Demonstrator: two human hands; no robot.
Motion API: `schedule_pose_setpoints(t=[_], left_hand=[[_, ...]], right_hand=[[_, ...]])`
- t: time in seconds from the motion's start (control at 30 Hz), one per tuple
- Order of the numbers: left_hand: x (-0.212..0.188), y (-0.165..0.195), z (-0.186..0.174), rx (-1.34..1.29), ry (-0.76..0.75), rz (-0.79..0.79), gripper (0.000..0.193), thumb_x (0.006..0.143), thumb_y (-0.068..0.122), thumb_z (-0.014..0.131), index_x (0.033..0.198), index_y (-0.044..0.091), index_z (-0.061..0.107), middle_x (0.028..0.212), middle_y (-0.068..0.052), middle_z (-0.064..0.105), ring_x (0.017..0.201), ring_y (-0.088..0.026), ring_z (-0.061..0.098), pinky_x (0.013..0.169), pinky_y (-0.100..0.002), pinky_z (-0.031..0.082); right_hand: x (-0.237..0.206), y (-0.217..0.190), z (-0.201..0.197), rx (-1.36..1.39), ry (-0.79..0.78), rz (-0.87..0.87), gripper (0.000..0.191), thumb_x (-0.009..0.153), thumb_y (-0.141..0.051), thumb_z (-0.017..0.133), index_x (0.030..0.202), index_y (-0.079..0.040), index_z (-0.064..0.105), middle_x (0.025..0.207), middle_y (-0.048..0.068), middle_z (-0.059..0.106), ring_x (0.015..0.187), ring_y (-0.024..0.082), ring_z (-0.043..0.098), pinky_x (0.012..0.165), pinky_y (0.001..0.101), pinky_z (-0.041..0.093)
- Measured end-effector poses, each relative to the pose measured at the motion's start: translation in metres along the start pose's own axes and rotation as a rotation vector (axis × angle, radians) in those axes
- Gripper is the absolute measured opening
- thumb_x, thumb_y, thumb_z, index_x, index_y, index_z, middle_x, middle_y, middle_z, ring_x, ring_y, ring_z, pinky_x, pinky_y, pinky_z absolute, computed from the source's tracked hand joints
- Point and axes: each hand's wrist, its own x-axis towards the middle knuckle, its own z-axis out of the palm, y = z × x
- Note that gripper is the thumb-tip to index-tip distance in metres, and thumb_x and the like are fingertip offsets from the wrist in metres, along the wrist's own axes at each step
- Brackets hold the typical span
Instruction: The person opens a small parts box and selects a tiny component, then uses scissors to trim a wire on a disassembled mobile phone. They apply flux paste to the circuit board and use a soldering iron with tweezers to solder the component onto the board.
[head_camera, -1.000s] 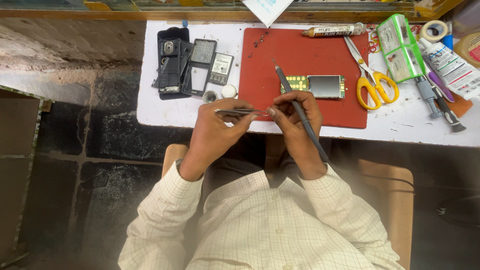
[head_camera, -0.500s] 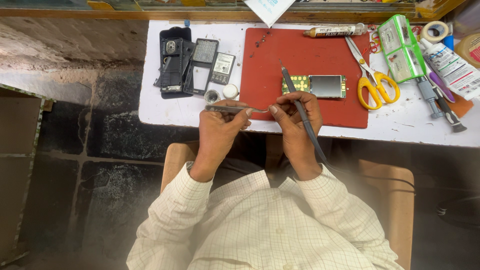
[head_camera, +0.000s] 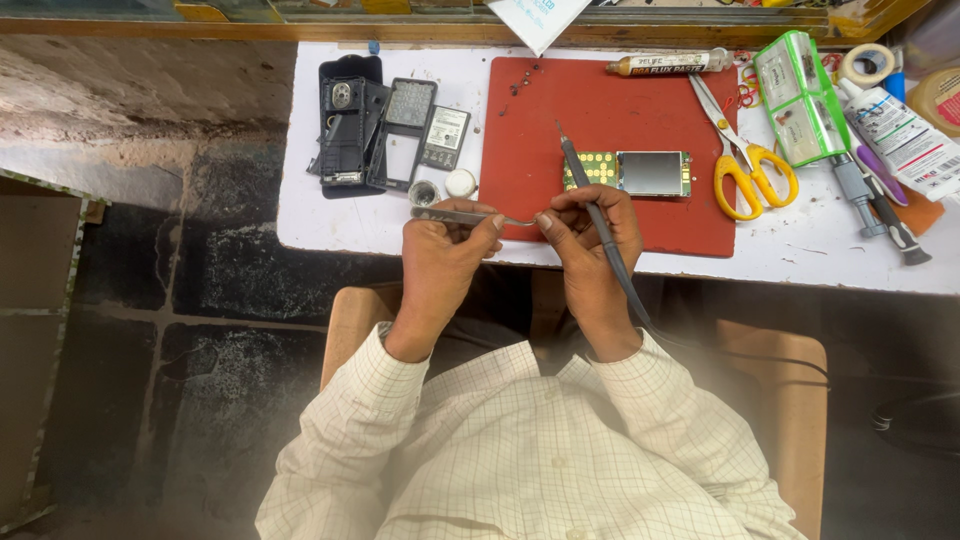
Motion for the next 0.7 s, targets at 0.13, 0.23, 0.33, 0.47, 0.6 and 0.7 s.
schedule_pose_setpoints(t=[0.13, 0.23, 0.33, 0.47, 0.6, 0.7], left_hand=[[0.0, -0.006, -0.001, -0.03, 0.003, 0.087, 0.013, 0.093, 0.007, 0.074, 0.099, -0.003, 0.071, 0.08, -0.008, 0.074, 0.071, -0.01, 0.07, 0.066, -0.023, 0.059], [0.002, -0.009, -0.002, -0.064, -0.004, 0.053, 0.013, 0.093, 0.007, 0.074, 0.1, -0.003, 0.071, 0.08, -0.007, 0.073, 0.07, -0.01, 0.07, 0.064, -0.023, 0.058], [0.001, -0.009, -0.001, -0.091, -0.029, 0.064, 0.015, 0.093, 0.007, 0.075, 0.104, -0.002, 0.071, 0.081, -0.007, 0.072, 0.07, -0.01, 0.068, 0.064, -0.022, 0.057], [-0.003, -0.005, -0.006, -0.122, -0.068, 0.046, 0.021, 0.094, 0.008, 0.074, 0.112, -0.001, 0.07, 0.081, -0.007, 0.071, 0.068, -0.011, 0.067, 0.061, -0.023, 0.055], [-0.005, -0.001, -0.01, -0.16, -0.102, 0.103, 0.023, 0.095, 0.01, 0.072, 0.114, -0.002, 0.069, 0.089, -0.008, 0.074, 0.078, -0.013, 0.074, 0.071, -0.025, 0.062], [-0.009, -0.003, -0.011, -0.149, -0.119, 0.114, 0.026, 0.094, 0.009, 0.074, 0.117, -0.002, 0.067, 0.094, -0.008, 0.074, 0.084, -0.013, 0.073, 0.076, -0.026, 0.062]], right_hand=[[0.001, 0.0, 0.001, 0.022, 0.015, 0.003, 0.031, 0.094, 0.004, 0.076, 0.116, -0.007, 0.057, 0.107, 0.006, 0.067, 0.096, 0.011, 0.066, 0.089, 0.027, 0.058], [0.001, 0.0, 0.001, 0.035, 0.022, 0.001, 0.031, 0.095, 0.005, 0.076, 0.116, -0.006, 0.057, 0.108, 0.007, 0.067, 0.096, 0.011, 0.066, 0.091, 0.0269, 0.058], [0.001, 0.001, 0.0, 0.052, 0.023, -0.002, 0.031, 0.095, 0.005, 0.075, 0.117, -0.006, 0.056, 0.108, 0.007, 0.067, 0.097, 0.011, 0.066, 0.091, 0.0271, 0.057], [0.002, 0.003, -0.001, 0.066, 0.025, -0.012, 0.031, 0.096, 0.005, 0.075, 0.117, -0.006, 0.056, 0.108, 0.007, 0.067, 0.097, 0.012, 0.066, 0.09, 0.0277, 0.058], [0.004, 0.001, 0.0, 0.092, 0.031, -0.021, 0.031, 0.096, 0.006, 0.074, 0.117, -0.006, 0.055, 0.108, 0.008, 0.067, 0.097, 0.013, 0.066, 0.091, 0.0284, 0.059], [0.004, 0.0, 0.0, 0.097, 0.042, -0.012, 0.032, 0.095, 0.007, 0.074, 0.117, -0.005, 0.055, 0.107, 0.009, 0.067, 0.095, 0.013, 0.066, 0.088, 0.0283, 0.059]])
